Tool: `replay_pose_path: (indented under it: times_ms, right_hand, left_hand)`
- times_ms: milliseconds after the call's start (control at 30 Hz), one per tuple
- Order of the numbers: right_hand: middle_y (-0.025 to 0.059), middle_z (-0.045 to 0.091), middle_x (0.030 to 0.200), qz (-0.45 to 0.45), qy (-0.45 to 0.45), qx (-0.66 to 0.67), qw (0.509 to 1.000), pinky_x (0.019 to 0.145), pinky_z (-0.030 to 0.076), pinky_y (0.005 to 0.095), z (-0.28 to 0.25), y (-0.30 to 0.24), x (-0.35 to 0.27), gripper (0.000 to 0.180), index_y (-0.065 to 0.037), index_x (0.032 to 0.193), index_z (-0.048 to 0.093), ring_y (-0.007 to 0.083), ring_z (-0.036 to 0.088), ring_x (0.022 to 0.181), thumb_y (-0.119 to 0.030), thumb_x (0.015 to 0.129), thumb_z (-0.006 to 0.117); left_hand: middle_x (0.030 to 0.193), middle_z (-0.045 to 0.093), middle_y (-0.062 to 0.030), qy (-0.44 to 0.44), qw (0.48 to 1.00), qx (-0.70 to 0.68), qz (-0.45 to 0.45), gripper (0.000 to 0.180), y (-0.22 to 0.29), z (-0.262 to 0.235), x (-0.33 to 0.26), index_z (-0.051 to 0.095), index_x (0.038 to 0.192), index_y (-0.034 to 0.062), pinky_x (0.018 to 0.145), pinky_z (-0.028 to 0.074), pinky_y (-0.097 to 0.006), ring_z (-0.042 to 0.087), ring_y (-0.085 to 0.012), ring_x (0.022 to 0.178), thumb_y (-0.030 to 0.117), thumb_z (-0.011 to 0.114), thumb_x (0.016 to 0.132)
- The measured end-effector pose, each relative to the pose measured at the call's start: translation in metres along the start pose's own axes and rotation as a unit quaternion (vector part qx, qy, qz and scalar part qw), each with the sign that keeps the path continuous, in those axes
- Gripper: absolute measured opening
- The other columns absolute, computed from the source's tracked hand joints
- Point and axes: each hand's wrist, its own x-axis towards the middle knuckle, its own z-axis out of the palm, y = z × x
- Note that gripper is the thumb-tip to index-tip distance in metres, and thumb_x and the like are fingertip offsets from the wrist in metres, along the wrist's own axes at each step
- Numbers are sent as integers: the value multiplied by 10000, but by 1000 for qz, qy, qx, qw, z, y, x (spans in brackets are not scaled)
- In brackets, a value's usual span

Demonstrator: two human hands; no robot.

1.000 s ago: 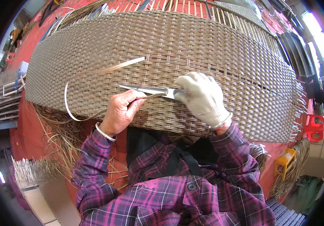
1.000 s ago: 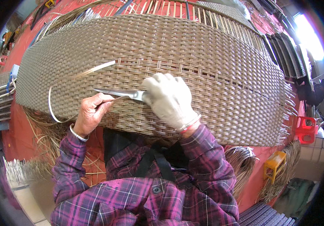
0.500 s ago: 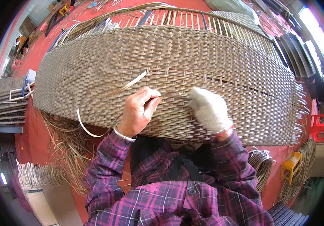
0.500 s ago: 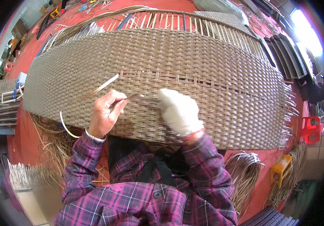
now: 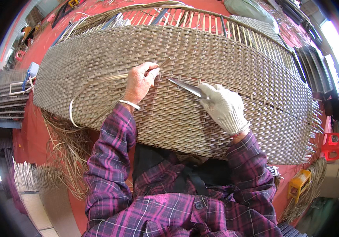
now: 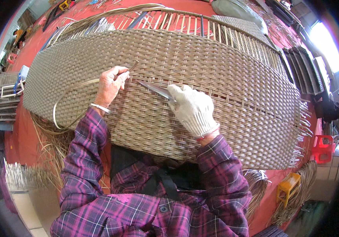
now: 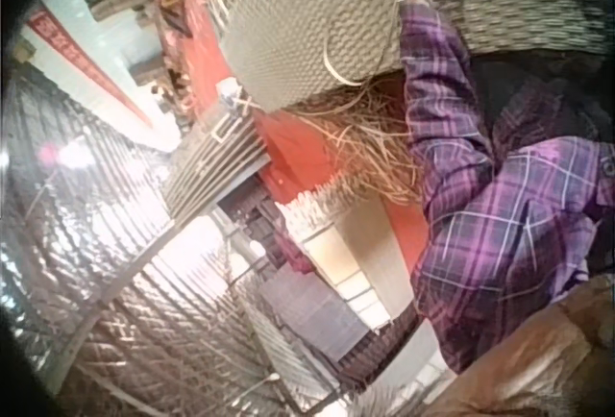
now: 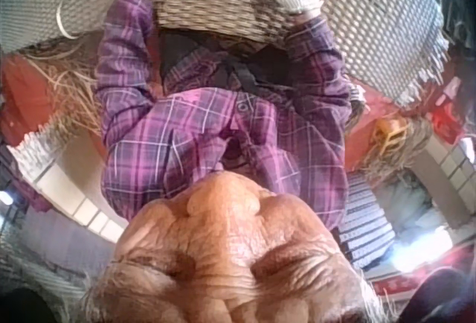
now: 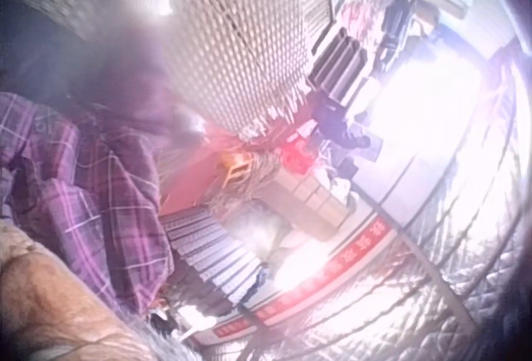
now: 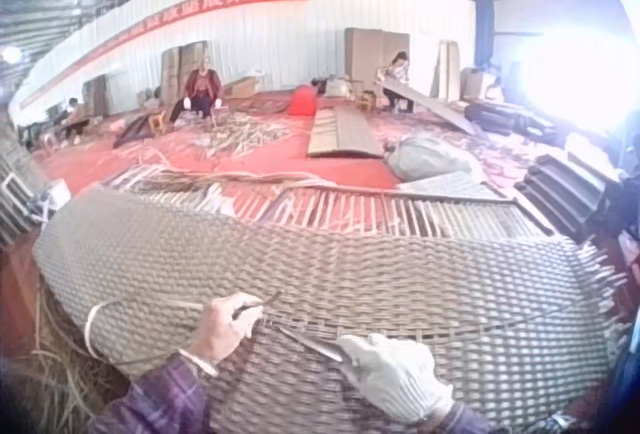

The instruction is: The person weaves a large basket by hand, using a thin strip to interlace the vertical staves. They trim excess strip ends with shears and press the woven sections to tighten the pattern.

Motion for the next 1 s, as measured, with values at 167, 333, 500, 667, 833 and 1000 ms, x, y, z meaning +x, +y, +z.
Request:
replay_pose_path:
  times_ms: [167, 333, 500, 667, 833, 1000]
  right_hand:
    - [52, 598, 796, -76, 60, -110, 989, 610, 515, 413, -22, 4, 7, 289, -188, 1116, 651, 267, 645, 701, -224, 836, 714]
    - [49, 594, 768, -122, 55, -184, 974, 590, 509, 407, -30, -1, 21, 192, -164, 1051, 661, 263, 640, 667, -180, 860, 648]
    - [65, 650, 813, -83, 23, -57, 995, 653, 527, 401, -6, 6, 35, 222, -147, 1041, 657, 281, 669, 733, -201, 830, 701]
    - [70, 704, 850, -3, -16, 21, 1000, 690, 538, 383, 10, 9, 29, 261, -129, 1014, 643, 283, 692, 790, -255, 815, 754]
    - [66, 690, 820, -99, 33, -164, 981, 631, 515, 415, 18, 4, 33, 250, -109, 942, 603, 301, 680, 732, -280, 830, 747]
    - [56, 643, 723, -68, 84, 9, 994, 584, 496, 385, 29, 13, 37, 307, -117, 855, 601, 269, 646, 648, -344, 791, 798]
  left_hand:
    - [754, 674, -4, 21, 999, -47, 1, 117, -5, 0, -7, 709, 1018, 4, 497, 455, -218, 556, -44, 563, 93, 680, 948]
    - [736, 647, 16, 34, 998, -54, 7, 112, -4, 6, -12, 710, 1018, 8, 502, 441, -212, 531, -32, 563, 92, 681, 950]
    - [732, 639, 22, 31, 994, -101, -16, 114, -3, 3, -14, 716, 1015, 5, 494, 421, -215, 512, -33, 556, 94, 688, 949]
    - [735, 640, 16, 43, 992, -118, -9, 129, -3, 2, -16, 719, 1023, 3, 488, 417, -217, 513, -35, 557, 103, 697, 945]
    - [758, 663, 6, 48, 994, -95, -28, 145, -1, 3, -18, 719, 1029, 5, 498, 426, -222, 517, -41, 562, 120, 705, 942]
    - [762, 674, 9, 59, 991, -121, -26, 150, -1, 1, -20, 722, 1027, 15, 502, 421, -216, 510, -37, 566, 138, 710, 942]
